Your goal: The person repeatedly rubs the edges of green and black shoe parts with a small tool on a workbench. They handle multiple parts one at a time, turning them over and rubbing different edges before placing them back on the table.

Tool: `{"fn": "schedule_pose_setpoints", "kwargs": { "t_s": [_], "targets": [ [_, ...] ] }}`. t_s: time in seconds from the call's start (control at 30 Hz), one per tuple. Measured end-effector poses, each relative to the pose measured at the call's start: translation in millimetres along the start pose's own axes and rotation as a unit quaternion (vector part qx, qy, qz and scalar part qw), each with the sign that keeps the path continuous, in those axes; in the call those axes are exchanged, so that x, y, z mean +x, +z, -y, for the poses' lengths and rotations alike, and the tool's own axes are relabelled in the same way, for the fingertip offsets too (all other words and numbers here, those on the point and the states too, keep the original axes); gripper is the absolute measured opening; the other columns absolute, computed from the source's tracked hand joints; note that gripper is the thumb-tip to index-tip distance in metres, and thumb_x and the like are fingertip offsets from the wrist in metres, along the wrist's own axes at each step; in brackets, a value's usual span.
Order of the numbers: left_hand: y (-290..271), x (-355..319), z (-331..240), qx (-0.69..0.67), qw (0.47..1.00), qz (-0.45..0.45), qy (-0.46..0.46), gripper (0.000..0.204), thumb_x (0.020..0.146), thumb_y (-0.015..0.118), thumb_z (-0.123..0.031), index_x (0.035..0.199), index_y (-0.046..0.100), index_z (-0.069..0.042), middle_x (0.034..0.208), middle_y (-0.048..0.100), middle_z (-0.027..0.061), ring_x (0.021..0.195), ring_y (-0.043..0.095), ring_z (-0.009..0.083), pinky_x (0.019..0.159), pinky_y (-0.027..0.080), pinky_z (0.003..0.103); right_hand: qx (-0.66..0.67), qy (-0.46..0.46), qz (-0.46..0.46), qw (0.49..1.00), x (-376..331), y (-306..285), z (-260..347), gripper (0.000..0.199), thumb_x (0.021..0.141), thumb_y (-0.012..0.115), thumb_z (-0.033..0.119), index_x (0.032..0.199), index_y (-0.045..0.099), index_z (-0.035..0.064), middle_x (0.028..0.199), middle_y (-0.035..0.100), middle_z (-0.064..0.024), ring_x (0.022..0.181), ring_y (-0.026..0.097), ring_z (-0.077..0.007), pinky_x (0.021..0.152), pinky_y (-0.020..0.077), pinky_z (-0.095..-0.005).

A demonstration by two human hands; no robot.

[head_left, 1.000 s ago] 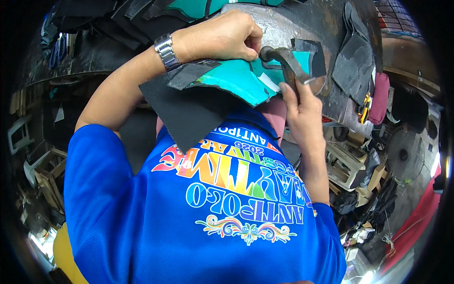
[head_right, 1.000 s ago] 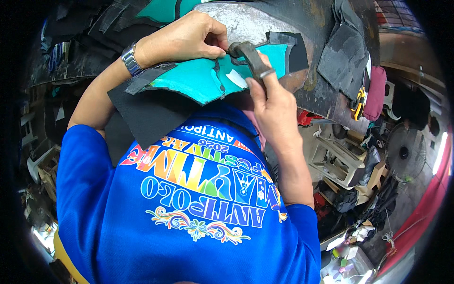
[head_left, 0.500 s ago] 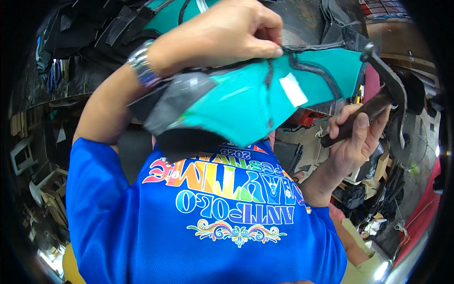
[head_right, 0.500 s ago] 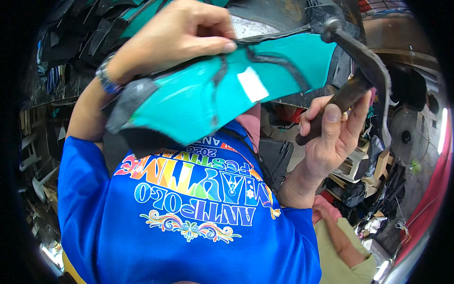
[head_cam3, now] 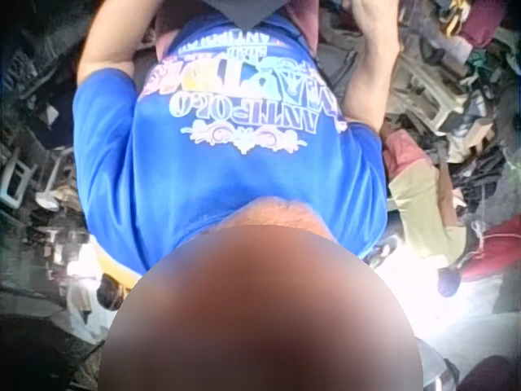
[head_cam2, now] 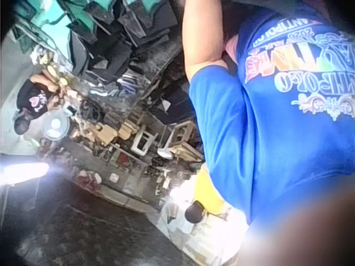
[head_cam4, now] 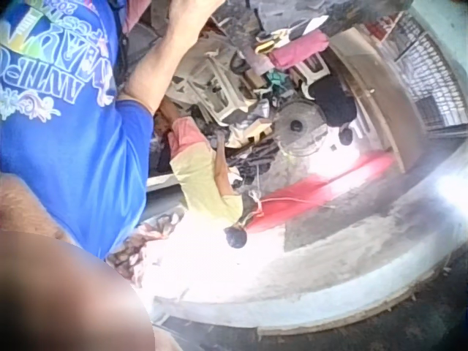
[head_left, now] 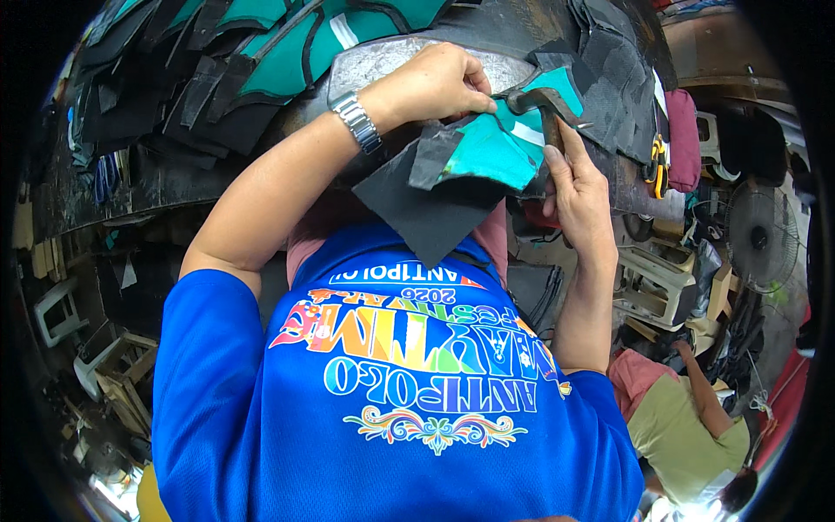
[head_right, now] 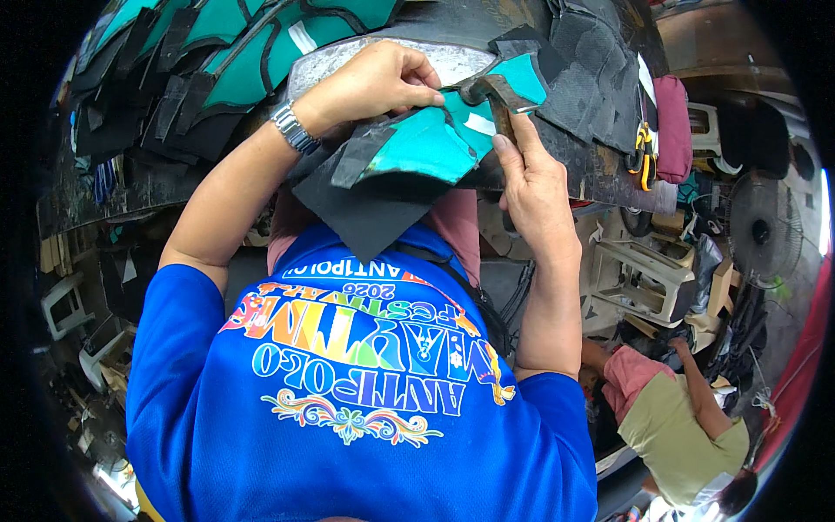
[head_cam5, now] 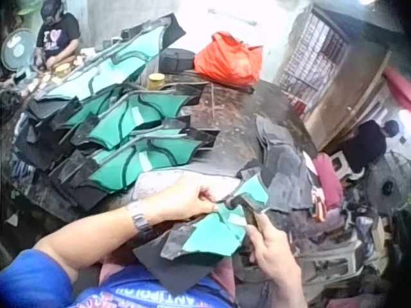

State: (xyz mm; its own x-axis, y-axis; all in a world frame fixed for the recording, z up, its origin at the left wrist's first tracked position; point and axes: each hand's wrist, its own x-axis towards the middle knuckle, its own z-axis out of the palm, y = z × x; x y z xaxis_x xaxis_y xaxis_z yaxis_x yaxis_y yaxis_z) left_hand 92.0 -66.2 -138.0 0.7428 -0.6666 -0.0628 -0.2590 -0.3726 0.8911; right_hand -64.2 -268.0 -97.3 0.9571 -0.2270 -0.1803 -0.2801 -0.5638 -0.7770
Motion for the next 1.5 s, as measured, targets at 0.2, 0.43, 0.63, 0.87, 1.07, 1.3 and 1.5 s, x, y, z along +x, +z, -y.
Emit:
{"fn": "schedule_pose_setpoints", "kwargs": {
  "t_s": [0.2,0.43,0.63,0.87,1.07,1.3,1.5],
  "targets": [
    [8.2,-5.9,1.8,0.066,0.989,-0.055,0.122,0.012,0.083,0.076,-0.008,0.091,0.073,0.000,0.078,0.073,0.0129,0.069,0.070,0.0179,0.066,0.055,0.031,-0.010,-0.033,0.003,0.999,0.6,-3.1,4.2,0.043,0.102,0.061,0.017,0.143,0.055,0.0063,0.072,0.060,-0.0037,0.060,0.055,-0.0048,0.052,0.0439,-0.0254],
    [15.8,-14.7,-3.1,0.168,0.964,-0.103,0.178,0.011,0.080,0.071,-0.007,0.090,0.072,-0.002,0.081,0.069,0.0175,0.075,0.069,0.0327,0.071,0.054,0.039,0.192,-0.229,-0.096,0.949,-11.6,0.4,13.7,0.051,0.107,0.052,0.017,0.155,0.037,0.0110,0.074,0.054,0.0001,0.051,0.042,-0.0018,0.046,0.0341,-0.0158],
    [13.5,-12.6,0.0,0.162,0.964,-0.103,0.186,0.014,0.079,0.069,-0.011,0.090,0.072,-0.004,0.085,0.069,0.0189,0.082,0.068,0.0373,0.076,0.054,0.045,-0.073,-0.137,-0.021,0.988,7.2,7.2,7.4,0.045,0.105,0.056,0.019,0.148,0.050,0.0099,0.072,0.052,0.0007,0.057,0.043,-0.0018,0.048,0.0365,-0.0193],
    [16.9,-19.9,-2.9,0.188,0.964,-0.125,0.143,0.016,0.082,0.069,-0.017,0.091,0.075,-0.006,0.086,0.072,0.0176,0.083,0.070,0.0373,0.076,0.055,0.046,0.025,-0.124,-0.043,0.991,-3.3,8.6,3.2,0.045,0.105,0.055,0.022,0.148,0.048,0.0087,0.079,0.064,-0.0084,0.065,0.058,-0.0113,0.061,0.0468,-0.0271],
    [10.5,-33.9,3.4,0.057,0.991,-0.106,0.055,0.022,0.083,0.077,-0.022,0.096,0.077,-0.005,0.082,0.074,0.0125,0.075,0.071,0.0205,0.071,0.056,0.032,-0.076,-0.084,-0.022,0.993,7.5,15.7,-6.0,0.038,0.104,0.055,0.026,0.137,0.054,0.0065,0.093,0.070,-0.0233,0.088,0.071,-0.0342,0.079,0.0527,-0.0395],
    [15.2,-40.7,11.5,0.044,0.988,-0.117,0.093,0.018,0.081,0.076,-0.020,0.094,0.077,-0.008,0.084,0.074,0.0131,0.078,0.072,0.0281,0.073,0.056,0.038,-0.079,-0.097,-0.008,0.992,3.4,15.9,-6.8,0.046,0.103,0.059,0.022,0.147,0.050,0.0097,0.088,0.066,-0.0043,0.069,0.051,-0.0065,0.064,0.0463,-0.0237],
    [15.6,-44.1,13.5,0.156,0.961,-0.131,0.185,0.014,0.082,0.072,-0.013,0.095,0.073,-0.008,0.091,0.071,0.0092,0.085,0.069,0.0304,0.076,0.055,0.038,0.082,-0.091,-0.047,0.991,-14.9,0.7,17.8,0.040,0.103,0.060,0.017,0.140,0.055,0.0027,0.079,0.062,-0.0004,0.063,0.048,-0.0020,0.056,0.0407,-0.0200]
  ]
}}
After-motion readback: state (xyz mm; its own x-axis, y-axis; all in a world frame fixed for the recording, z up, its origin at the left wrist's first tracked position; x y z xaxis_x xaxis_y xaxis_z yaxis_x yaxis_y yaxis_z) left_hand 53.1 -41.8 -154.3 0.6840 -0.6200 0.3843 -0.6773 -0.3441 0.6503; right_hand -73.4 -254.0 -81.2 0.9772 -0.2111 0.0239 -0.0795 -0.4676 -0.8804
